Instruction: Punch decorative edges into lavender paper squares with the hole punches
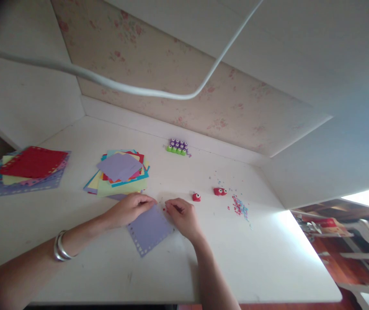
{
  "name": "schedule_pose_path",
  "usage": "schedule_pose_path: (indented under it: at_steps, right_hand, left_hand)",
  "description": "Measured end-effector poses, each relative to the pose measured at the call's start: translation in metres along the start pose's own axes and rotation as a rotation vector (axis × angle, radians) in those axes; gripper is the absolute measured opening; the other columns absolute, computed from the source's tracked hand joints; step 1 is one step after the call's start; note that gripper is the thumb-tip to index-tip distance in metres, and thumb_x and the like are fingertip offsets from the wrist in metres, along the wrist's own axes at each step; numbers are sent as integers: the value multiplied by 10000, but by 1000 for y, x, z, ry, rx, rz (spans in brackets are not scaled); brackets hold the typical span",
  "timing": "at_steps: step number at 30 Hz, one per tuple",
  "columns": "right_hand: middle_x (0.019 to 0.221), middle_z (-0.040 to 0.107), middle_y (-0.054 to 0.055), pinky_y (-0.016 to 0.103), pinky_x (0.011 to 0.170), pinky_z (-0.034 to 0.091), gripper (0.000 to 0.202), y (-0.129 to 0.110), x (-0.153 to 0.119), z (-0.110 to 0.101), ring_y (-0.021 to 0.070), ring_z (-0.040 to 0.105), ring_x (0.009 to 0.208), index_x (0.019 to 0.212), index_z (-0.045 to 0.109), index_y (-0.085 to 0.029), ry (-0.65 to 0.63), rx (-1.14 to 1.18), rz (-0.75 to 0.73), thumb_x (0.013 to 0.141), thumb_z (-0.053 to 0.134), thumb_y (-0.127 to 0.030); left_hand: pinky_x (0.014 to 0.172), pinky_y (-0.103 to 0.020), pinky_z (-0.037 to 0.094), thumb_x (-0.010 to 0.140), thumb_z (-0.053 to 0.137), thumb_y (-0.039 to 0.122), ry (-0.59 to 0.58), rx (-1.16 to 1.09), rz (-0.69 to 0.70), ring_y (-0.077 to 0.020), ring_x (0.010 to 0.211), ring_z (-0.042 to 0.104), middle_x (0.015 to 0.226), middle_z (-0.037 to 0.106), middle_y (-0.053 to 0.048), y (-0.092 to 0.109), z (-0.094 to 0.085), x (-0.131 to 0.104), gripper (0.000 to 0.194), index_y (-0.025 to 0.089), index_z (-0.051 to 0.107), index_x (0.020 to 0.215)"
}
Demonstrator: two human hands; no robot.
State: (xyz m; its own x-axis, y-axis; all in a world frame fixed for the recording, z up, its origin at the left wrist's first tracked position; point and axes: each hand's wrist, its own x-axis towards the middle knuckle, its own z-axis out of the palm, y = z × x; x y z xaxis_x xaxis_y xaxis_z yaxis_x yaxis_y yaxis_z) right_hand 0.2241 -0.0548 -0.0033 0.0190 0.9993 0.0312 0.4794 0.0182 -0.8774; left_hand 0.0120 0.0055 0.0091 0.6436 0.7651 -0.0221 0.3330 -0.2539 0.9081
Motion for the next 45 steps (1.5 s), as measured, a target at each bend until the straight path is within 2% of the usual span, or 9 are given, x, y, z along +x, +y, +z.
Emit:
schedule_pose_path:
  at_steps: [8,15,19,24,28,31,36,42,45]
  right_hand:
    - [1029,729,76,337,798,543,270,4,-11,-33,210,686,875,1012,749,-230,219,-373,-186,929,495,-267]
    - [957,747,59,298,698,538,247,2,-19,-54,200,695,772,947,757,-253,304,-576,-123,930,524,-337]
    - [1107,715,66,290,730,535,315,9,-19,-69,203,689,908,1084,721,-252,314,-570,-139,958,436,-297]
    - [937,754,62,302,682,520,335,15,-15,-79,190,685,708,1074,725,-239,427,-583,19,932,494,-437]
    - [892,739,56,293,632,499,340,19,-5,-74,164,640,606,1006,739,-239,373,-645,31,886,545,-492]
    - [925,730,42,291,662,497,251,24,4,-74,164,653,661,1038,728,-263,287,-697,12,876,566,-364]
    - [1001,739,27,304,715,503,329,27,10,-93,171,680,727,1027,730,-287,176,-721,5,815,524,-143]
    - [759,741,16,291,659,469,171,19,10,-105,194,668,686,890,758,-288,137,-766,16,837,595,-300]
    - [778,742,16,289,668,461,204,26,15,-108,193,668,707,838,750,-275,152,-842,20,848,552,-225]
  left_hand:
    - [935,-326,453,903,504,243,85,157,109,-201,1002,671,1082,744,-42,-11,6,0,284,207,725,1078]
    - [1054,-445,320,907,506,142,187,436,226,-208,1057,637,1162,703,-42,-11,20,-11,329,252,630,1192]
    - [1055,-482,282,917,515,142,240,611,322,-215,1044,613,1148,671,-46,0,20,-17,306,258,614,1182]
    - [901,-418,395,958,464,210,218,782,351,-219,907,596,936,651,-55,11,22,-24,202,215,664,981]
    - [827,-408,438,932,522,315,155,845,308,-240,871,585,896,631,-62,15,31,-33,176,197,653,928]
    - [794,-418,458,888,593,369,114,857,290,-263,894,588,946,639,-75,17,36,-36,191,197,657,941]
    - [857,-436,474,890,597,264,57,789,325,-256,963,605,1013,667,-63,12,38,-34,123,209,677,966]
    - [1008,-417,454,924,497,133,81,656,432,-222,1092,595,1172,667,-60,-3,40,-27,252,206,682,1077]
    - [1032,-423,452,938,480,147,97,645,429,-226,1110,587,1193,654,-69,-8,40,-24,257,199,682,1089]
